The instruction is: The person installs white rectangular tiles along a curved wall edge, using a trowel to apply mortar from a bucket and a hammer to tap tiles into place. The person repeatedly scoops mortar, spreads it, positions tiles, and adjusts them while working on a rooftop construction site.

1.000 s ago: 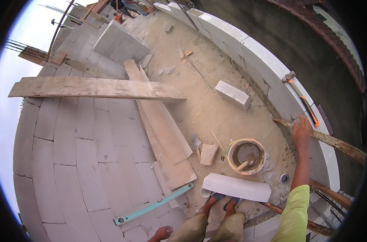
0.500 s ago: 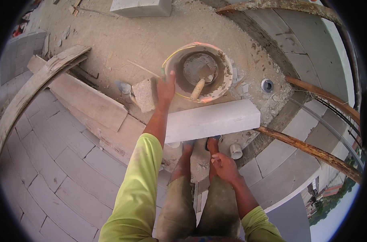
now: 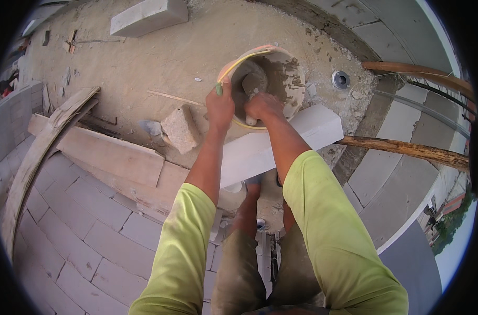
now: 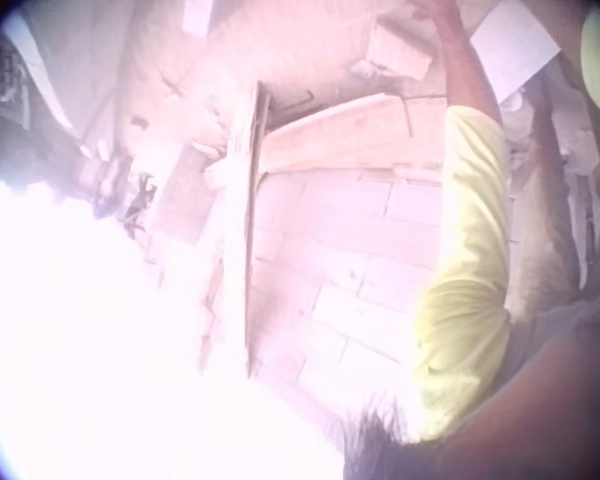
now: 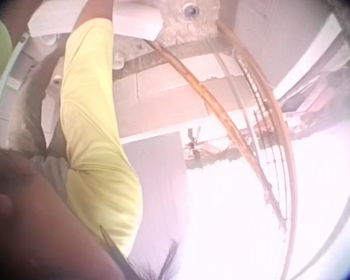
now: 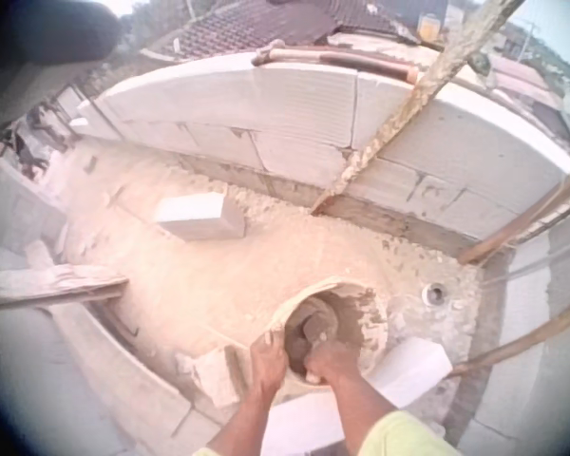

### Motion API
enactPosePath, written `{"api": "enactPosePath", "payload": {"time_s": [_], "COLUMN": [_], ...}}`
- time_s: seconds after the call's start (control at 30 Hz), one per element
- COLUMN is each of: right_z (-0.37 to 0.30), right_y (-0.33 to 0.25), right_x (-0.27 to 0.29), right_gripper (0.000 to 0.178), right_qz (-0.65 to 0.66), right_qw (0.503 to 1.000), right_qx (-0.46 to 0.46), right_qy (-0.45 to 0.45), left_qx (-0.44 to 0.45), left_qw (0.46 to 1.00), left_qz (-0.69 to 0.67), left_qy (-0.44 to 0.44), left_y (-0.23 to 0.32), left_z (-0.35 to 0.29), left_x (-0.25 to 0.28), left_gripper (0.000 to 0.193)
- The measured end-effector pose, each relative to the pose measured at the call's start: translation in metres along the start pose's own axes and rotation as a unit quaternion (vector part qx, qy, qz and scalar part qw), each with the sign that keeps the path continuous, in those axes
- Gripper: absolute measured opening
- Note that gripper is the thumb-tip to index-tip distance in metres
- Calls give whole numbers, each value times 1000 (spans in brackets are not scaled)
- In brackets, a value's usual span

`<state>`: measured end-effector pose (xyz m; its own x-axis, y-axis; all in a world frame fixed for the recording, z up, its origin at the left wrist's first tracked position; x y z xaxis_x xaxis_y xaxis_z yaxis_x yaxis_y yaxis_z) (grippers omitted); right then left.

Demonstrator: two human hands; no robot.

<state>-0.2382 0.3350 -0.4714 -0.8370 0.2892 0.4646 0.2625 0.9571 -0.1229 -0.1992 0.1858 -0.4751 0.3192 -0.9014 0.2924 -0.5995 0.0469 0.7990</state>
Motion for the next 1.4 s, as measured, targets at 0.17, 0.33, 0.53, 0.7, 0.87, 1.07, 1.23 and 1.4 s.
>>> {"api": "enactPosePath", "payload": {"time_s": [0.17, 0.33, 0.53, 0.7, 0.87, 1.07, 1.23, 1.4], "right_z": [-89, -288, -459, -563, -669, -669, -689, -682], "right_y": [66, 98, 111, 119, 99, 117, 125, 136], "right_x": [43, 133, 180, 131, 185, 141, 155, 132], "right_gripper": [63, 56, 52, 50, 53, 53, 50, 52], "right_qz": [-39, -283, -293, -227, -277, -170, -171, -151], "right_qw": [997, 909, 896, 930, 878, 929, 887, 902], "right_qx": [60, 261, 268, 231, 234, 204, 235, 216], "right_qy": [0, 163, 198, 173, 314, 257, 358, 343], "left_qx": [38, 15, -4, -142, -176, -241, -237, -300], "left_qw": [995, 998, 999, 990, 982, 969, 963, 946], "left_qz": [83, 58, 42, 6, 54, 42, 78, 82], "left_qy": [32, 12, 1, 18, -52, -42, -101, -88], "left_y": [63, 169, 310, 378, 427, 460, 493, 511], "left_z": [-81, -198, -327, -399, -436, -447, -468, -472], "left_x": [52, 130, 190, 229, 273, 266, 260, 225], "left_gripper": [62, 58, 54, 52, 55, 56, 61, 58]}}
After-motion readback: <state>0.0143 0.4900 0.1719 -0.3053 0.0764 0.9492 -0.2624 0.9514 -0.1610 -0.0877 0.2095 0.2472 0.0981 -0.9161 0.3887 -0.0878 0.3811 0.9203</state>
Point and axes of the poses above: each hand's wrist, its own z-axis towards the middle knuckle, its own x-axis out of the back of the hand, y = z × x, the point moved 3 cm from there along z, towards the middle knuckle, and after that the axes turned 2 degrees about -x, right-handed, at the moved point
